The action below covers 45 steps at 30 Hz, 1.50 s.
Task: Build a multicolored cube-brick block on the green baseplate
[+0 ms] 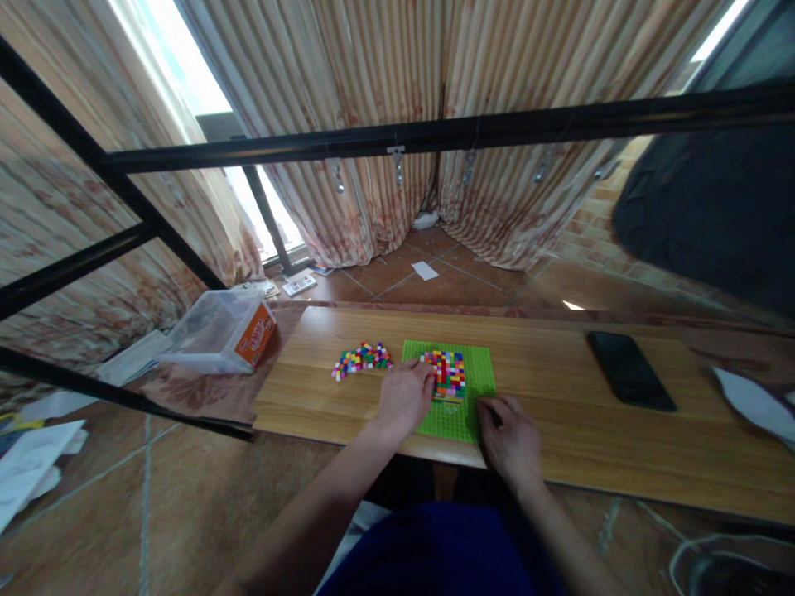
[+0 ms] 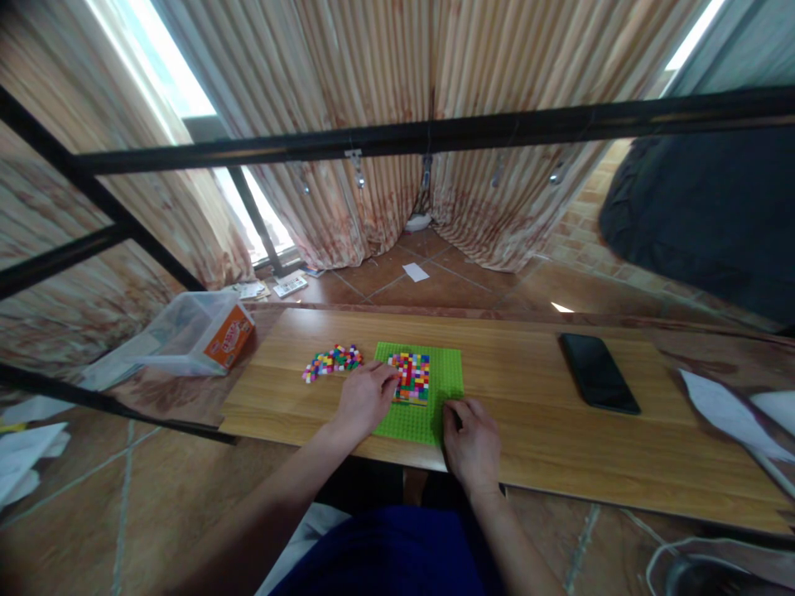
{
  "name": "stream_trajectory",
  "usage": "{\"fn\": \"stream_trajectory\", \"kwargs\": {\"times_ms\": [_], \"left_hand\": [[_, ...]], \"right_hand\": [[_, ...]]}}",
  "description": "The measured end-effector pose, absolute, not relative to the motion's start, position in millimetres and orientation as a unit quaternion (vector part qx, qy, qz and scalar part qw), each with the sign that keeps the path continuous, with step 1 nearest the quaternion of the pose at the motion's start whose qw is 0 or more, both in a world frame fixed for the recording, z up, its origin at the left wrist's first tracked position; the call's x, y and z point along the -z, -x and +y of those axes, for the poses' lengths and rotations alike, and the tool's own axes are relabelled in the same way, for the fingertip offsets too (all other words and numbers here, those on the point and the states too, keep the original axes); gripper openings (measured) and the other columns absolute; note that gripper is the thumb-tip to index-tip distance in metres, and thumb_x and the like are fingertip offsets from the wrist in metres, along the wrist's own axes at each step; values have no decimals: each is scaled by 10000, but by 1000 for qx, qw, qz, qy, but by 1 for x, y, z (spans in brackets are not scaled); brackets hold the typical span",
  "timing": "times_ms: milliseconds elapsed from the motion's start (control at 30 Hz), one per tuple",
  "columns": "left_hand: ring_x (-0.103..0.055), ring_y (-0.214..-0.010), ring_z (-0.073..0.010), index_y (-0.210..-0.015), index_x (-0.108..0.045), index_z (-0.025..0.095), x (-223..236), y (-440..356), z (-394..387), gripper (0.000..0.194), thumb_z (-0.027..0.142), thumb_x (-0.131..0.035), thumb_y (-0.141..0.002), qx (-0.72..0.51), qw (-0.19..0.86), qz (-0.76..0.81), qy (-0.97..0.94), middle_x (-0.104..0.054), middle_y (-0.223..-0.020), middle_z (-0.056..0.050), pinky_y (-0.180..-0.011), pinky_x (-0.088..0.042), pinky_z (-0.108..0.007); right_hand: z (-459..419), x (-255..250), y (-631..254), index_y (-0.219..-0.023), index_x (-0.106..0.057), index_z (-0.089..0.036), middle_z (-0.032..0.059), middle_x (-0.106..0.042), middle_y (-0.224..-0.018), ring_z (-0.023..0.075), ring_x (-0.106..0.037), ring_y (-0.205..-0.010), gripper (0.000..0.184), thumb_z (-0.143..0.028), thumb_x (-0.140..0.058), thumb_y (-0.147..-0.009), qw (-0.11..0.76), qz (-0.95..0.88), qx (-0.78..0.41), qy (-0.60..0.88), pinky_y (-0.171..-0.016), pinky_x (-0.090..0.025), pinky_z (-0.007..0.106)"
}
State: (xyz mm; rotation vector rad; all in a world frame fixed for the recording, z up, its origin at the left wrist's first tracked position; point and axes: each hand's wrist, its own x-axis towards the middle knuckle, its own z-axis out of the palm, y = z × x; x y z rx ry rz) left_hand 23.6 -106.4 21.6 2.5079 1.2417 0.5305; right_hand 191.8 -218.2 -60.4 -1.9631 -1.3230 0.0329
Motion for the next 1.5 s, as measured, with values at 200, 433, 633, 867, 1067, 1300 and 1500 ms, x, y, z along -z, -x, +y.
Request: {"fn": "stream_trajectory", "kwargs": {"times_ms": [200, 433, 633, 867, 1067, 1300, 1500], "left_hand": [[-659, -920, -207, -956, -683, 214, -19, -27, -105, 153, 209, -535, -919, -189, 154, 442, -863, -717, -958, -48, -857, -497, -335], [-660, -933, -206, -1021, -671, 219, -18, -26, -106, 183, 175, -532, -910, -191, 171, 448, -856, -721, -988, -53, -876, -496, -338], [-657, -920, -206, -980, -669, 209, -21, -26, -107, 158, 183, -526, -917, -183, 163, 449, -859, -717, -967, -59, -854, -493, -332], [-657, -891, -202, -911, -694, 214, -20, -24, -108, 176, 204, -520, -927, -207, 157, 444, -858, -725, -932, -52, -865, -474, -351], [-668, -874, -189, -875, -729, 236, -18, -25, -108, 146, 193, -590, -889, -256, 215, 447, -830, -744, -897, -26, -854, -472, -339], [-680, -874, -183, -848, -734, 229, -19, -25, -107, 127, 174, -621, -865, -274, 244, 449, -815, -761, -898, -14, -873, -460, -349], [-685, -867, -194, -850, -731, 230, -21, -28, -107, 136, 166, -611, -863, -254, 223, 456, -823, -765, -891, -17, -880, -453, -370]], "right_hand": [[-218, 58, -191, -894, -727, -193, 89, -706, -942, 212, -633, -834, 320, -389, -477, -929, 386, -518, -16, 763, -762, -480, 338], [-218, 59, -192, -885, -727, -196, 85, -703, -932, 207, -628, -823, 311, -382, -480, -927, 383, -519, -16, 764, -749, -477, 329], [-218, 60, -192, -889, -727, -191, 86, -699, -923, 204, -628, -821, 314, -382, -481, -930, 382, -522, -15, 762, -747, -475, 323], [-218, 58, -191, -883, -726, -198, 83, -702, -943, 202, -629, -808, 304, -373, -482, -929, 374, -519, -17, 769, -752, -475, 328], [-218, 59, -192, -894, -726, -203, 86, -702, -947, 207, -635, -828, 307, -375, -474, -927, 375, -518, -18, 768, -752, -480, 332], [-219, 58, -191, -897, -725, -204, 83, -702, -958, 205, -636, -824, 309, -380, -472, -927, 375, -513, -23, 772, -752, -481, 326], [-219, 58, -192, -894, -725, -199, 87, -703, -948, 207, -632, -824, 313, -372, -467, -929, 373, -524, -21, 766, -755, -482, 330]]}}
